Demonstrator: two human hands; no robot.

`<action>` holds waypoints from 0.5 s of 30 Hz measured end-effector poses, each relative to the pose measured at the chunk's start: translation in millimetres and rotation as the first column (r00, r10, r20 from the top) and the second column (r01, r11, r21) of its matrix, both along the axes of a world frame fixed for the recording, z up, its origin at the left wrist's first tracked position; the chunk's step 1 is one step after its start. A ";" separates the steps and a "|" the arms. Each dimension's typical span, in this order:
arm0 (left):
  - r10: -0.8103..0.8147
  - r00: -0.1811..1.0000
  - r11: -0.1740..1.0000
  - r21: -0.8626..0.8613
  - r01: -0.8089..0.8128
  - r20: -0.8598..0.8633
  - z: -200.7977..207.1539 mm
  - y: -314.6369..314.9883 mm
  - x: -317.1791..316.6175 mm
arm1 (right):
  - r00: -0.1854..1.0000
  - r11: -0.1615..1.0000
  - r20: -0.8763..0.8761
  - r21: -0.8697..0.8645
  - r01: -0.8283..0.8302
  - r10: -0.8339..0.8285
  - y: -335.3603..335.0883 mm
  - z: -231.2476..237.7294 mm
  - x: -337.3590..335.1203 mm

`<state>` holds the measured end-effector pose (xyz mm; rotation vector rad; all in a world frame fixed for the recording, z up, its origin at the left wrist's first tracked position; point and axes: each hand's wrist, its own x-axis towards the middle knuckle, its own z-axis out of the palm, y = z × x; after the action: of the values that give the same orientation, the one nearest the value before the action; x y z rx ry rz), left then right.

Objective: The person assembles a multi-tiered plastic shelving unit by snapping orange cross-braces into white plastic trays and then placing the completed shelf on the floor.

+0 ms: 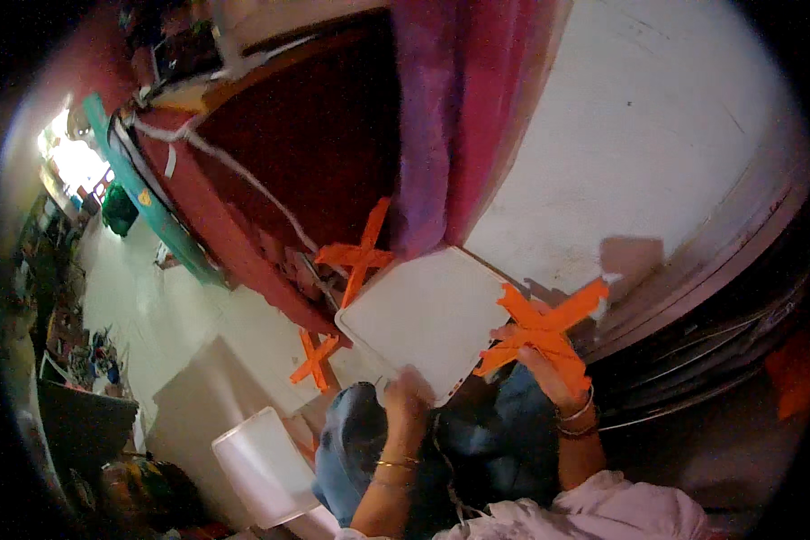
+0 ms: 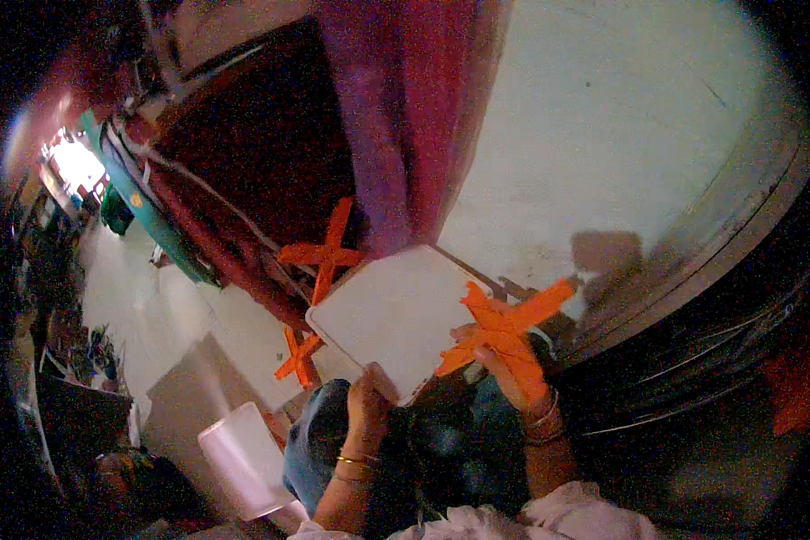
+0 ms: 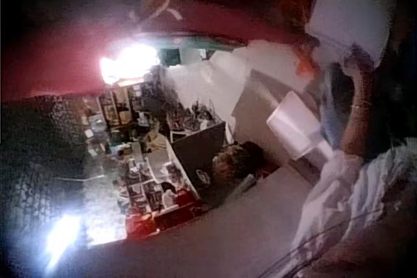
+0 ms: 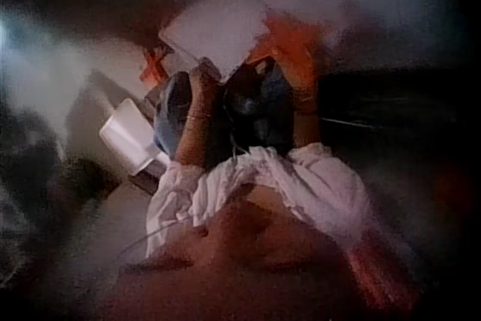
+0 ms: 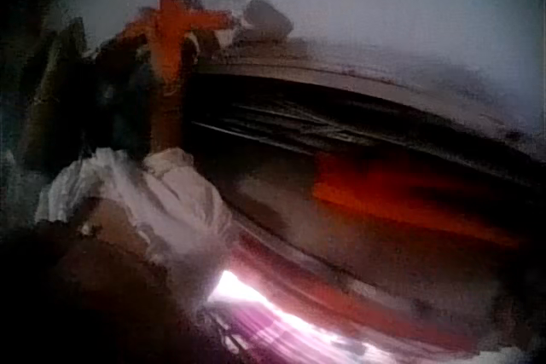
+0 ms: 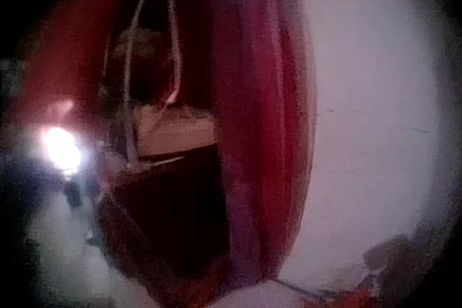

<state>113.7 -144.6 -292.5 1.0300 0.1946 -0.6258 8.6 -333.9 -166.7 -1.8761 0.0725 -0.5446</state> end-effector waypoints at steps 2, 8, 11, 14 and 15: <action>0.058 0.995 0.989 -0.128 -0.068 -0.086 -21.5 6.4 -4.4 | 0.996 0.960 -0.032 -0.269 0.077 -0.089 12.8 -5.1 1.7; 0.139 0.966 0.978 -0.120 -0.168 -0.217 0.9 -15.7 -54.9 | 0.981 0.994 -0.162 -0.036 0.106 -0.110 33.4 -1.0 -17.4; 0.121 0.956 0.968 -0.182 -0.173 -0.269 -1.2 -23.6 -70.6 | 0.981 0.889 -0.183 0.437 0.136 -0.060 31.7 -12.2 -24.0; 0.145 0.931 0.963 -0.166 -0.210 -0.334 6.6 -28.4 -70.7 | 0.991 0.818 -0.127 0.565 0.104 -0.038 34.2 -21.6 -21.3; 0.130 0.936 0.964 -0.180 -0.197 -0.328 4.8 -28.3 -70.4 | 0.990 0.840 -0.139 0.532 0.104 -0.035 34.3 -24.1 -16.5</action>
<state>43.2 -172.9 -287.6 0.6966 0.4791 -0.6404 -7.8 -299.7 -190.8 -1.3521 0.3447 -0.4014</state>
